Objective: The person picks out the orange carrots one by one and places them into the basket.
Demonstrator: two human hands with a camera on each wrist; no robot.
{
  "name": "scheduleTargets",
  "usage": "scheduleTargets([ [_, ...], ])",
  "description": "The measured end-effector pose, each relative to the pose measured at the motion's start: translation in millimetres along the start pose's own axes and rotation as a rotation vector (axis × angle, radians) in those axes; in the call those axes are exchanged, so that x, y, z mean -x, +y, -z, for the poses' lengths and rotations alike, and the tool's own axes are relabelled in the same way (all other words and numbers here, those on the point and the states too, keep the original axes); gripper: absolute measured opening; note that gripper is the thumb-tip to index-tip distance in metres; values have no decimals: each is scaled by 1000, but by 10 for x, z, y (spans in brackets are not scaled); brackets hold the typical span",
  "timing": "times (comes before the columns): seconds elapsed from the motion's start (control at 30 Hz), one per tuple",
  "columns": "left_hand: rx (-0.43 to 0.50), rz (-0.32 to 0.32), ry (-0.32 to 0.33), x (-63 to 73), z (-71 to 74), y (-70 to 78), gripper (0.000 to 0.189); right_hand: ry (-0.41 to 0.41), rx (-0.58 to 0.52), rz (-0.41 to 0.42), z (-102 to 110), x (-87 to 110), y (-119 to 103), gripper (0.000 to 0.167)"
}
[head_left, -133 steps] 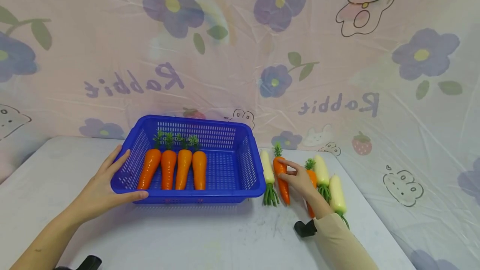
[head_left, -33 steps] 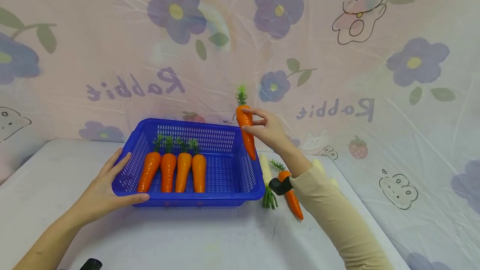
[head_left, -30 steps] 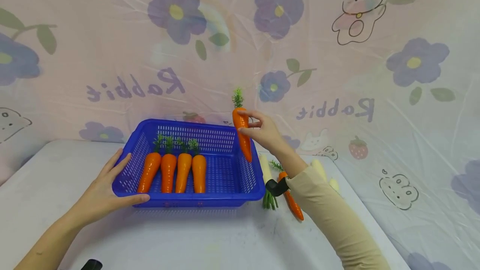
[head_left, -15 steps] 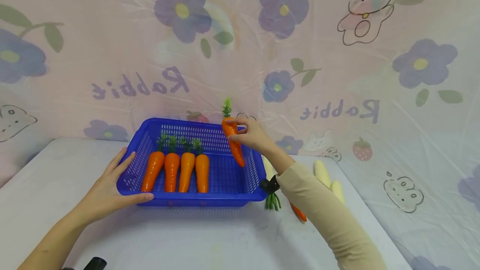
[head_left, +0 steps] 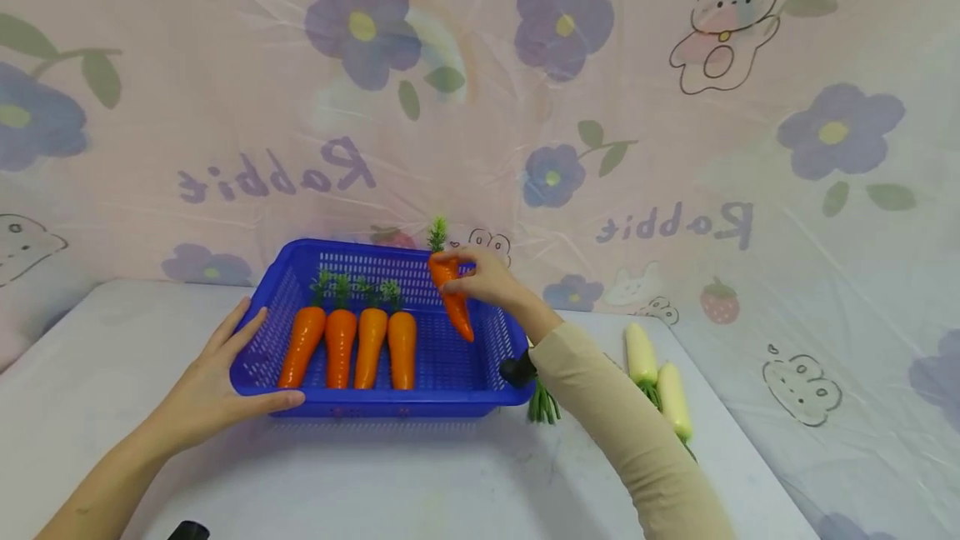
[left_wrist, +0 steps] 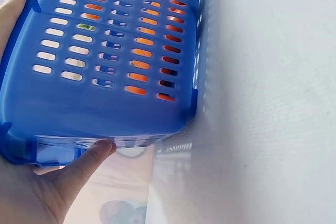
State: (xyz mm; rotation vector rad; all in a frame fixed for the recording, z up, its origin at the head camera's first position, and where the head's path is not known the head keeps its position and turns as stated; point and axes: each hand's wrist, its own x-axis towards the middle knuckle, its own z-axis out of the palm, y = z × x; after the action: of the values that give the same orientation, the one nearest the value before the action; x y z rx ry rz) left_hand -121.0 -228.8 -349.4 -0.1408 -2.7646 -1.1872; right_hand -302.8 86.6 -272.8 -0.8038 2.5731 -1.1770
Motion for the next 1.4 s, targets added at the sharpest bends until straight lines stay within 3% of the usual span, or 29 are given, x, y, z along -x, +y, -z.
scheduleTargets([
  [0.17,10,-2,-2,-7,-6,5,113,-89,26,-98,-73,-34,82,45],
  [0.57,0,5,3,-10,13,22,113,-231,-31,-121,-237,-127,221,44],
  [0.9,-4,14,2,-10,21,20,112,-312,-108,-257,-338,-153,278,43],
  [1.13,-9,14,5,13,36,34,113,-377,-145,-283,-348,-149,293,44],
  [1.4,-17,23,-8,-11,17,55,113,-441,-259,-271,-264,-106,352,43],
])
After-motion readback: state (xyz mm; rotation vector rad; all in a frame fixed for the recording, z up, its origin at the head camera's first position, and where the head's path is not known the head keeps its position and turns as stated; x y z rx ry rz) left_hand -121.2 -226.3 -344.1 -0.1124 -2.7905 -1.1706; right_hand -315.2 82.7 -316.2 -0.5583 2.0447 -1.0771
